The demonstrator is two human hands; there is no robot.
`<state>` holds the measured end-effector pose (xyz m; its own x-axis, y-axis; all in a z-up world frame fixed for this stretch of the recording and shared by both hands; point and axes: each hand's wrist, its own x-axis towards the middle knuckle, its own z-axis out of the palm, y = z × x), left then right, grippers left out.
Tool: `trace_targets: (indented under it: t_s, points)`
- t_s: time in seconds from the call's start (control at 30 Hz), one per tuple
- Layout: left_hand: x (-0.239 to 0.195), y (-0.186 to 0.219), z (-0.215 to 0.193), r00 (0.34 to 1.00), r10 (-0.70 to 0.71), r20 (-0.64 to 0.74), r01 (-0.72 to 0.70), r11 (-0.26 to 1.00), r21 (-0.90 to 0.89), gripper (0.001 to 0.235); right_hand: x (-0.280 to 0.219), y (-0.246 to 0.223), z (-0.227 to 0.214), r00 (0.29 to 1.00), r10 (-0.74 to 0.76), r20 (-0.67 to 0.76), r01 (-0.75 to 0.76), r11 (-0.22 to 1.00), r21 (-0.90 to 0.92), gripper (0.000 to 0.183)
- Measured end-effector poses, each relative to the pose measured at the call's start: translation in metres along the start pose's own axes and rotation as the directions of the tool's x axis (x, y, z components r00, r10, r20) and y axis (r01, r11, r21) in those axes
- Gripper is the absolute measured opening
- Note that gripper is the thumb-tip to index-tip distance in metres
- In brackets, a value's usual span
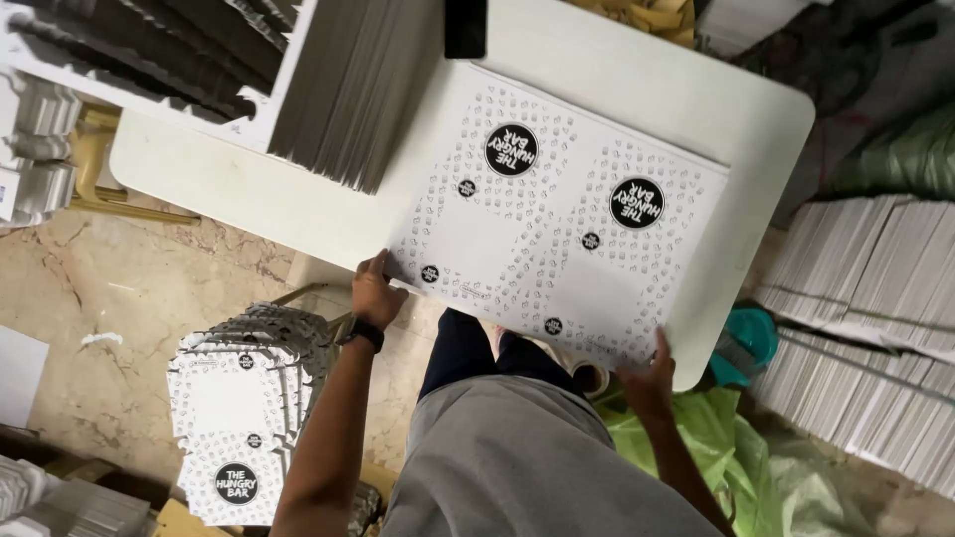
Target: Manually separating pre-cut cardboard shapes from the waste material on printed sheets and stacking the finished items.
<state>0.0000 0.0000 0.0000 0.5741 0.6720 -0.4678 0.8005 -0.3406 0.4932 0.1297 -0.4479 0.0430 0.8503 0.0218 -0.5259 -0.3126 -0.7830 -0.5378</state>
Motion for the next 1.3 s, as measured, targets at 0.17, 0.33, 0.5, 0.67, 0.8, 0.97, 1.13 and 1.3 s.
trace_targets:
  t_s: [0.17, 0.33, 0.5, 0.67, 0.8, 0.97, 1.13, 1.3]
  points:
    - [0.006, 0.000, -0.016, 0.986, -0.166, -0.033, 0.149, 0.946, -0.289, 0.061, 0.031, -0.015, 0.004, 0.951, 0.307, -0.018, -0.286, 0.903, 0.320, 0.070]
    - [0.009, 0.022, -0.021, 0.951, -0.248, 0.186, 0.309, 0.708, -0.635, 0.057, 0.051, 0.028, 0.016, 0.965, 0.262, 0.019, -0.247, 0.881, 0.404, 0.051]
    - [-0.011, 0.046, -0.039, 0.977, 0.203, 0.071, -0.126, 0.807, -0.577, 0.015, 0.014, -0.016, 0.008, 0.961, 0.129, -0.246, -0.048, 0.950, 0.308, 0.021]
    - [-0.037, 0.042, -0.066, 0.974, 0.228, 0.008, -0.175, 0.769, -0.614, 0.011, -0.019, -0.042, -0.007, 0.925, -0.010, -0.380, 0.131, 0.947, 0.294, 0.017]
    - [-0.024, 0.035, -0.057, 0.982, 0.188, 0.013, -0.128, 0.715, -0.687, 0.014, -0.002, -0.033, 0.000, 0.929, -0.024, -0.368, 0.180, 0.901, 0.394, 0.012]
    - [0.034, -0.005, -0.007, 0.965, 0.249, -0.087, -0.264, 0.922, -0.283, 0.030, 0.055, 0.028, 0.031, 0.968, 0.106, -0.227, -0.012, 0.925, 0.380, 0.027]
    - [0.036, -0.011, 0.012, 0.905, 0.354, -0.235, -0.319, 0.932, 0.175, 0.042, 0.045, 0.025, 0.022, 0.968, 0.107, -0.225, -0.068, 0.982, 0.177, 0.051]
    - [0.036, -0.024, 0.023, 0.928, 0.333, -0.165, -0.327, 0.943, 0.064, 0.050, 0.012, -0.013, 0.006, 0.999, 0.021, -0.026, -0.017, 0.990, 0.139, 0.086]
